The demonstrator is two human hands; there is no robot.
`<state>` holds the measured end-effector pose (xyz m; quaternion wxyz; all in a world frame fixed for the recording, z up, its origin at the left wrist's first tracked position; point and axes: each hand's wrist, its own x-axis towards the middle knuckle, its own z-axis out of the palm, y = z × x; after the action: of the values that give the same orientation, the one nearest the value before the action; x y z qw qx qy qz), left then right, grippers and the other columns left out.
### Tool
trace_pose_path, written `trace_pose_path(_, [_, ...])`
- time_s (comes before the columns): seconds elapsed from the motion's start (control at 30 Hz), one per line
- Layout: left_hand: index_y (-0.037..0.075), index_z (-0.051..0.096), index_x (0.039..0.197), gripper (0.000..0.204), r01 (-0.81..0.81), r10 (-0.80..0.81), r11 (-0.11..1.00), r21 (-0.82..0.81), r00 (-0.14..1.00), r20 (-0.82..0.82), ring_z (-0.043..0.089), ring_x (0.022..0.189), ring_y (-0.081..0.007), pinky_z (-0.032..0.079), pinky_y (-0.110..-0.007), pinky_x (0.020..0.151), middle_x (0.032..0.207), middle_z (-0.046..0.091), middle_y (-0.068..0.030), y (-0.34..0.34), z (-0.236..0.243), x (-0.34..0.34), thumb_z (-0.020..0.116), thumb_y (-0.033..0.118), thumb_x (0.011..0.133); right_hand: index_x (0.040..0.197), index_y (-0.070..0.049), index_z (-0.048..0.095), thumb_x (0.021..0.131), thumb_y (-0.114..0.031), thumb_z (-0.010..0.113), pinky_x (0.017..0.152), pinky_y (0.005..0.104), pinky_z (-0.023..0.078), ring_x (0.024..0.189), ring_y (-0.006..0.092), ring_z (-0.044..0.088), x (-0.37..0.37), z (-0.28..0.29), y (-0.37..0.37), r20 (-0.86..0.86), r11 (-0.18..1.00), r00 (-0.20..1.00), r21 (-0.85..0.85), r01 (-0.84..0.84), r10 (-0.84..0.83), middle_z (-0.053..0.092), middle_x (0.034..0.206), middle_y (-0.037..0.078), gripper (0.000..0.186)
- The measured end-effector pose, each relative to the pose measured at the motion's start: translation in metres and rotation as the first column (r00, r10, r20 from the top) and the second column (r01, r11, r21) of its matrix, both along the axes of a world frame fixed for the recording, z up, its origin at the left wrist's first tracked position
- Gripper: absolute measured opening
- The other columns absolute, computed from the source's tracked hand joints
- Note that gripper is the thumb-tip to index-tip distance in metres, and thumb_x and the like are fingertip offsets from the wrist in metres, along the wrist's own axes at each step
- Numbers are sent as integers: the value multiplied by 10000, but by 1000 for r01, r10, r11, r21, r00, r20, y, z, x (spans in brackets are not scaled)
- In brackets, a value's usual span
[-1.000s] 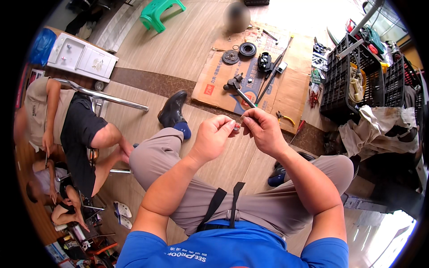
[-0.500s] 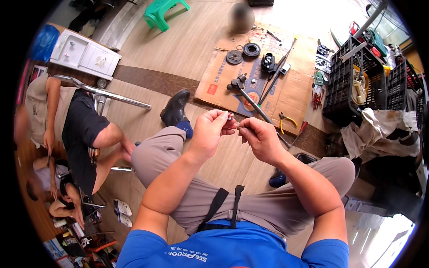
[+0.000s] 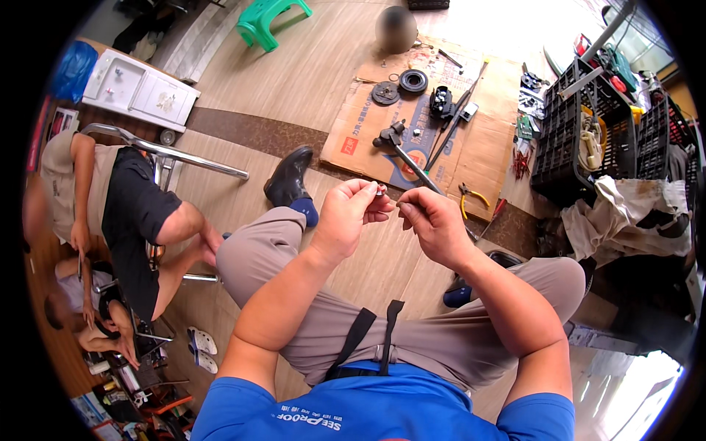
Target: The person assembles a small mechanical component by inserting a pin into a metal rod and then fitting the assembly into a larger metal housing while sitting on the floor.
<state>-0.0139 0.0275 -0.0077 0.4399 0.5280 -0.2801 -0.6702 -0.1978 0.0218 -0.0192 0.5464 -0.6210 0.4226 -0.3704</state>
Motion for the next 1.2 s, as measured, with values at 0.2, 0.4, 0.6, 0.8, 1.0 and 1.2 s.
trace_pose_path(0.2, [34,603,968,187,7,-4,999,-42,998,68,680,805,-162,564,-305,735,888,675,-73,0,-4,-2,488,177,1005,951,1,592,934,-45,581,583,259,487,630,112,581,-1,0,1,65,998,997,44,42,-45,604,759,55,50])
trace_pose_path(0.4, [9,613,952,194,18,3,995,-101,979,202,669,790,-140,559,-279,722,877,671,-71,0,-3,-6,504,163,1002,957,2,591,936,-45,580,588,255,485,637,109,579,-2,3,2,77,998,996,46,34,-38,604,765,55,52])
trace_pose_path(0.6, [-18,634,920,185,78,-1,980,-181,921,390,631,752,-98,526,-250,689,830,666,-51,3,-4,-12,531,121,983,955,-2,593,937,-37,573,587,252,484,648,105,586,-4,4,1,104,997,993,61,50,-56,604,766,50,45])
trace_pose_path(0.8, [-35,647,898,173,204,-68,957,-208,851,520,611,714,-87,495,-244,649,783,671,-49,7,-8,-13,554,97,958,958,-10,583,962,-59,541,564,228,469,646,81,581,-8,-5,-8,238,976,964,207,70,-119,602,771,28,65])
trace_pose_path(1.0, [-25,638,934,196,329,-218,937,-121,817,535,636,801,-106,527,-258,735,838,668,-56,10,0,-16,524,124,988,968,-4,576,983,-94,524,537,221,456,633,80,579,-11,-17,-17,350,932,919,358,51,-184,602,772,24,105])
trace_pose_path(1.2, [-20,630,953,197,240,-215,967,-80,947,240,648,802,-121,543,-272,730,865,668,-60,10,-1,-10,521,140,991,983,-17,581,985,-108,526,538,231,474,649,103,599,-10,-24,-16,408,822,870,570,-7,-275,619,805,39,107])
